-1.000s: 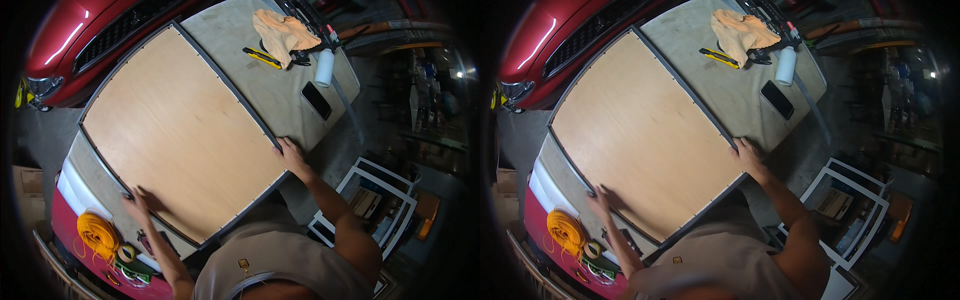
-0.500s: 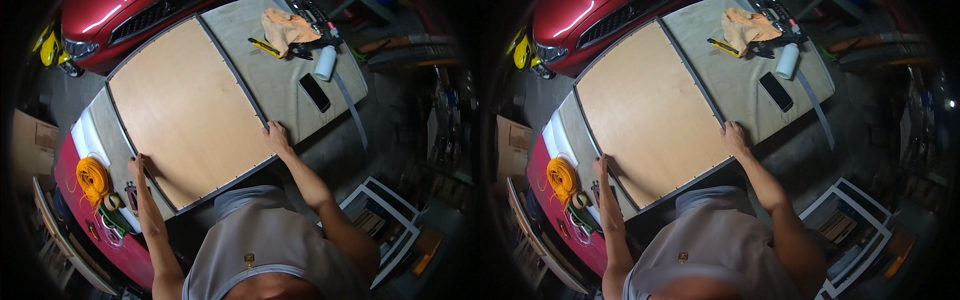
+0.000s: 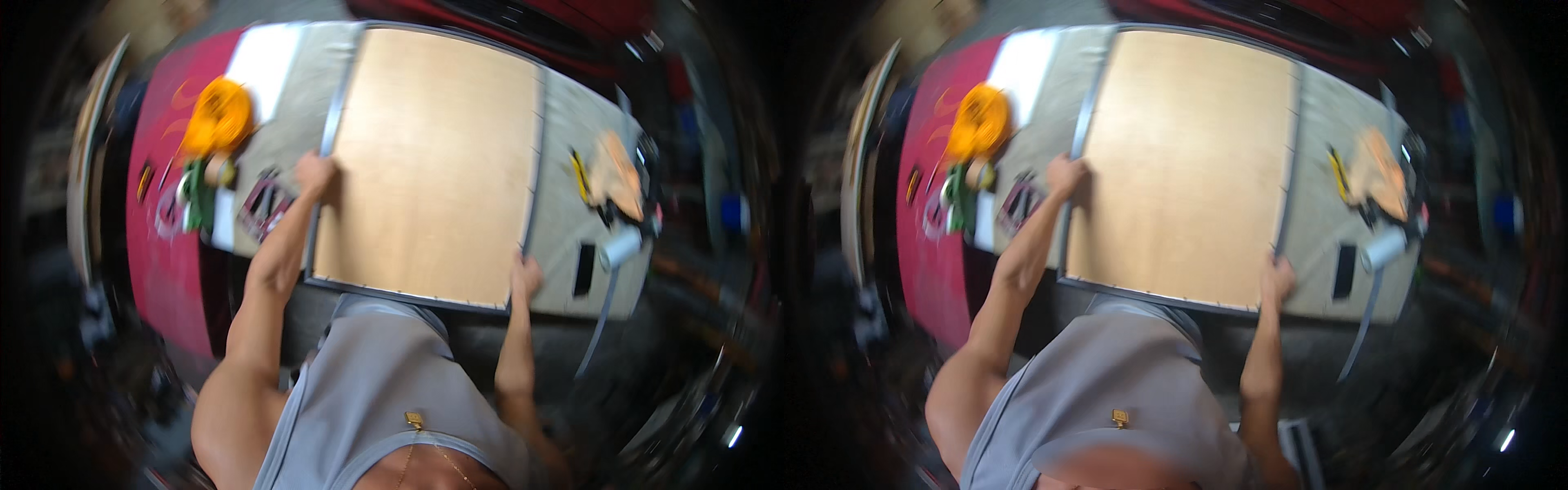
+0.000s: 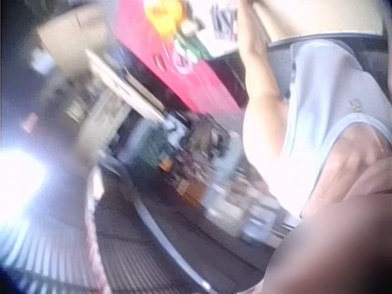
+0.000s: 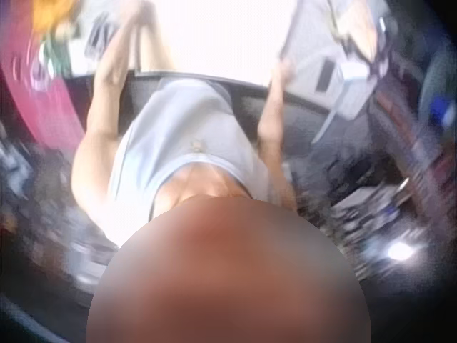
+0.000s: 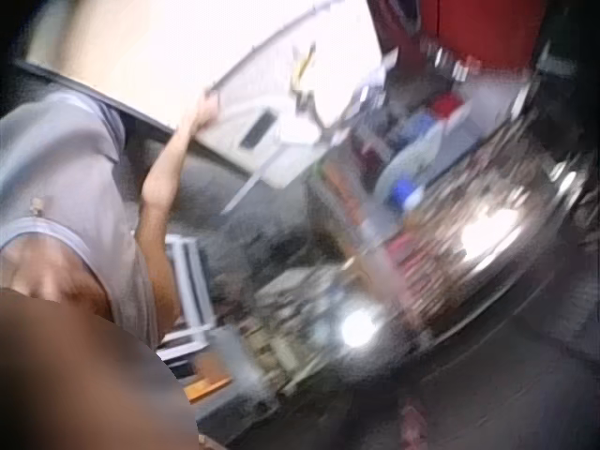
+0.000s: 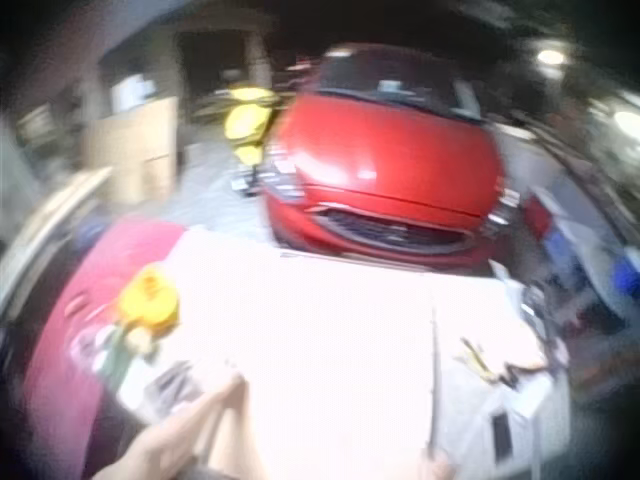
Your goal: The person applies brown edge banding to the perimeter of a light-colored wooden panel. They use a utility knife to cut the banding to length, press it along the edges, and smooth it with a cloth. The panel rests on a workbench in a cluttered garage.
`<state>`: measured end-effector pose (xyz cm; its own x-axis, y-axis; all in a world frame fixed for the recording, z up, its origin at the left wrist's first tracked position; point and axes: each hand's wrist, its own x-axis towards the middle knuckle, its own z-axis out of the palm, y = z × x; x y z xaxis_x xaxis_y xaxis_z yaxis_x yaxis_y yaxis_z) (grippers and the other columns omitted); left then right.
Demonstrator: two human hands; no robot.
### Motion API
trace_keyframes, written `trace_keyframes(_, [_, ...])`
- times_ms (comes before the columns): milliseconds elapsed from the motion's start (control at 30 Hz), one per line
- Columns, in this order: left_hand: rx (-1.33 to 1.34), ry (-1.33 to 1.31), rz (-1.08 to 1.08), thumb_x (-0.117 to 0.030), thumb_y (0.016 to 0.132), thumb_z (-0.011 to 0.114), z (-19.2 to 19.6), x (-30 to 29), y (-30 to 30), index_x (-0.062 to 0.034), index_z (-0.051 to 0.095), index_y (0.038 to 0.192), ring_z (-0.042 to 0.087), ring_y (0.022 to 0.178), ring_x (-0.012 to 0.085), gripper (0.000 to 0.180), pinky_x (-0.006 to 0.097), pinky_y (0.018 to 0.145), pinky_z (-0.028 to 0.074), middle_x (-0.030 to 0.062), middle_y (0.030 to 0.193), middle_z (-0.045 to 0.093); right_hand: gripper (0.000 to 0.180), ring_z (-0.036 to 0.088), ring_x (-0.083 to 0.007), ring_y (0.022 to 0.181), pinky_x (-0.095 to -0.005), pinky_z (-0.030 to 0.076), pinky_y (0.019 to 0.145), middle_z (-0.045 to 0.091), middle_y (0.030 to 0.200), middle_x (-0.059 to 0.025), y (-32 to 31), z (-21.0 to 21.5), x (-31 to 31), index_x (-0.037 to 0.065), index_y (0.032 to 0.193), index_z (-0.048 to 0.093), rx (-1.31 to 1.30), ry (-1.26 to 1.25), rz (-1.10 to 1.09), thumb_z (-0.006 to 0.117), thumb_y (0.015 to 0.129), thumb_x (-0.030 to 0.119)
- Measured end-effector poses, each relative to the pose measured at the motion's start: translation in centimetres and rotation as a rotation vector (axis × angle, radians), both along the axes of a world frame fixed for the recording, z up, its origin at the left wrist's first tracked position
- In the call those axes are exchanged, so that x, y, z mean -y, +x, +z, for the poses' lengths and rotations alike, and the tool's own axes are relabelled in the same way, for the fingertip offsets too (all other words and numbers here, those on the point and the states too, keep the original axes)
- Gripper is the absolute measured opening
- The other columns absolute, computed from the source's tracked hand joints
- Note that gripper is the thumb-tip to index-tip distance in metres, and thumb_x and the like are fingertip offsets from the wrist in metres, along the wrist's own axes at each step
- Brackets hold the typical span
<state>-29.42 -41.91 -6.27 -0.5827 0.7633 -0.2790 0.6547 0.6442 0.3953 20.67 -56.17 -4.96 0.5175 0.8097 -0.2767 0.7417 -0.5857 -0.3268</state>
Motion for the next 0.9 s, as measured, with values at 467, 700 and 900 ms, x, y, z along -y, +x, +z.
trace_keyframes(467, [-0.425, 0.256, 0.378, -0.042, 0.074, 0.075, 1.4, 5.4, -14.6, -0.0102, 0.048, 0.137, 0.043, 0.121, 0.0406, 0.075, 0.050, 0.100, 0.039, 0.0211, 0.131, 0.048, 0.048, 0.064, -0.0311, 0.071, -0.0472, 0.044, 0.042, 0.066, 0.093, -0.0164, 3.4, -3.7, -2.7, -0.002, 0.103, 0.067, -0.251, -0.173, -0.397, 0.075, 0.078, 0.039])
trace_keyframes(700, [-0.367, 0.436, 0.273, -0.019, 0.081, 0.060, 5.0, 8.0, -23.6, -0.0071, 0.064, 0.117, 0.068, 0.089, 0.0390, 0.038, 0.047, 0.082, 0.053, 0.0177, 0.100, 0.069, 0.054, 0.057, -0.0350, 0.104, -0.0447, 0.048, 0.087, 0.059, 0.113, -0.0200, -2.4, 2.0, -3.7, 0.004, 0.113, 0.064, 0.384, -0.254, -0.013, 0.078, 0.075, 0.038])
trace_keyframes(900, [1.189, 0.452, 0.273, -0.017, 0.096, 0.050, 13.5, 11.0, -6.2, 0.0002, 0.066, 0.099, 0.062, 0.056, 0.0154, 0.023, 0.029, 0.045, 0.048, 0.0090, 0.077, 0.067, 0.038, 0.058, -0.0243, 0.113, -0.0356, 0.049, 0.089, 0.061, 0.121, -0.0120, -18.0, 9.6, -4.8, 0.004, 0.112, 0.066, -0.631, 0.357, 0.615, 0.079, 0.080, 0.020])
